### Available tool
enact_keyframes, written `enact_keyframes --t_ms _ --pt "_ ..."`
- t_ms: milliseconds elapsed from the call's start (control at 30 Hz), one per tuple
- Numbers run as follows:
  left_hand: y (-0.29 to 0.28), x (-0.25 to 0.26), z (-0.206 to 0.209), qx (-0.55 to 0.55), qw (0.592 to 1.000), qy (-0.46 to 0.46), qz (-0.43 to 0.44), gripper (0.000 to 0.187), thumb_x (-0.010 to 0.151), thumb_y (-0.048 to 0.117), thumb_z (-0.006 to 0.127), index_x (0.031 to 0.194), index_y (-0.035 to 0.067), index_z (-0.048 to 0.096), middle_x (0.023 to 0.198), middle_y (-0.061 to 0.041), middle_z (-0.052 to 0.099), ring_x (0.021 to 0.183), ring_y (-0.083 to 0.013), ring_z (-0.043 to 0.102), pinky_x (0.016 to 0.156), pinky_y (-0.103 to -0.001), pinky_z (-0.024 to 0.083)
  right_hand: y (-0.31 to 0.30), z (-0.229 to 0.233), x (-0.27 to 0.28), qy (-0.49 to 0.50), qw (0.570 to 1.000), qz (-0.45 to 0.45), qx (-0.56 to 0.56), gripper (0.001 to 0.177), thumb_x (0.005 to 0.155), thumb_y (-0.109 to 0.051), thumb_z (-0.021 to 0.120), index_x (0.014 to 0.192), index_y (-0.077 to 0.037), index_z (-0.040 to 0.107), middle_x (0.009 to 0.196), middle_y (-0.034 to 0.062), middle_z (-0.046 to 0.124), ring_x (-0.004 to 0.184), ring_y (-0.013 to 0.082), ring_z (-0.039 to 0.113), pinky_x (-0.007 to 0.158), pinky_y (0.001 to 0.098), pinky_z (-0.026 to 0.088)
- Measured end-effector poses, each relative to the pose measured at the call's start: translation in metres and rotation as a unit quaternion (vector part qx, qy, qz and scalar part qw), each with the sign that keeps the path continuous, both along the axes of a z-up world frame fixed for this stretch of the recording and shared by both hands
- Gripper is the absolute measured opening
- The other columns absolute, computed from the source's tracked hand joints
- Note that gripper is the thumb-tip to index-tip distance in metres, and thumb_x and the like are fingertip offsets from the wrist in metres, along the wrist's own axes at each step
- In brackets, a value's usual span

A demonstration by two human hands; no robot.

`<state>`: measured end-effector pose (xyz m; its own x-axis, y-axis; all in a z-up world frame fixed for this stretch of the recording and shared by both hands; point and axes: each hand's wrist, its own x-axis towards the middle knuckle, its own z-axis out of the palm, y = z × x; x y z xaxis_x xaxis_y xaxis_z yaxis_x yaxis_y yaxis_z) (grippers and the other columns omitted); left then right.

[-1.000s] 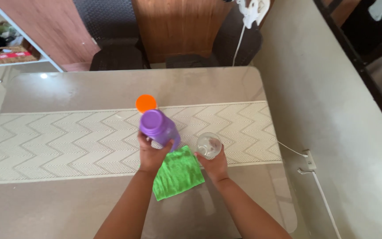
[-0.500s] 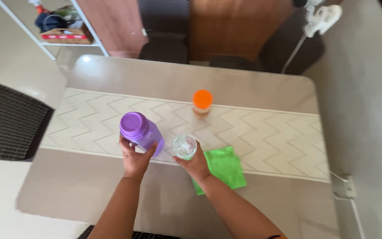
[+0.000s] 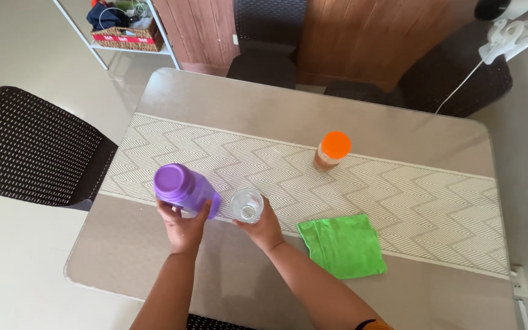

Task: Gathering dirty dishes from a dining table, washing them in a kitchen sink, and then wiping the table clean.

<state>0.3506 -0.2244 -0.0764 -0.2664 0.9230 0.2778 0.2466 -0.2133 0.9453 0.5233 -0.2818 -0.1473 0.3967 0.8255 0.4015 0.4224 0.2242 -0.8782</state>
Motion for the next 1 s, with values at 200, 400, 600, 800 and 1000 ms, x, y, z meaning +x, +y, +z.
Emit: enact_keyframes --t_ms 200,400,600,800,1000 --pt "0.001 -0.001 -0.003 0.002 1.0 -0.012 -0.003 0.125 0.049 0.012 0.099 0.147 0.003 0.022 0.142 -0.028 0.036 0.133 -0.0464 0.038 0.105 -0.065 0.038 0.005 -0.021 -0.006 -0.018 1.0 0.009 0.0 0.094 0.053 -0.036 0.097 0.129 -0.003 0.052 0.111 0.0216 0.065 0.105 0.0392 0.066 0.094 0.0432 0.053" --pt "-0.02 -0.012 -0.04 0.017 0.989 0.146 0.015 0.138 0.058 0.029 0.095 0.157 0.001 0.002 0.154 -0.037 0.011 0.142 -0.0546 0.016 0.116 -0.068 0.019 -0.018 -0.032 0.011 -0.085 0.993 0.0 -0.081 0.103 0.063 -0.012 0.08 0.152 -0.003 0.029 0.147 0.0258 0.042 0.135 0.0418 0.043 0.117 0.0448 0.032" --pt "-0.096 0.032 -0.022 0.314 0.891 0.325 -0.023 0.071 0.101 0.024 0.052 0.154 0.0 0.011 0.155 -0.036 0.015 0.143 -0.0563 0.023 0.111 -0.073 0.035 -0.067 -0.087 0.087 -0.15 0.919 -0.344 -0.12 0.069 0.084 -0.017 0.062 0.147 -0.004 0.038 0.151 0.0224 0.041 0.142 0.0379 0.036 0.116 0.054 0.022" --pt "-0.118 0.124 -0.056 0.145 0.874 0.238 -0.399 0.056 0.09 0.023 0.063 0.139 0.002 0.045 0.14 -0.019 0.046 0.131 -0.0365 0.044 0.11 -0.047 0.037 -0.122 -0.079 0.134 -0.108 0.772 -0.388 -0.491 0.078 0.096 -0.059 0.029 0.157 -0.013 0.014 0.165 0.014 0.002 0.152 0.0305 -0.004 0.117 0.0604 -0.002" --pt "-0.096 0.215 -0.127 0.163 0.881 0.262 -0.359 0.041 0.084 0.024 0.068 0.124 0.013 0.065 0.122 -0.011 0.06 0.117 -0.0316 0.059 0.099 -0.042 0.048 -0.158 -0.044 0.17 -0.183 0.734 -0.326 -0.567 0.077 0.099 -0.068 0.02 0.158 -0.02 0.013 0.166 0.0115 0.005 0.153 0.0323 0.0 0.119 0.0639 0.0"
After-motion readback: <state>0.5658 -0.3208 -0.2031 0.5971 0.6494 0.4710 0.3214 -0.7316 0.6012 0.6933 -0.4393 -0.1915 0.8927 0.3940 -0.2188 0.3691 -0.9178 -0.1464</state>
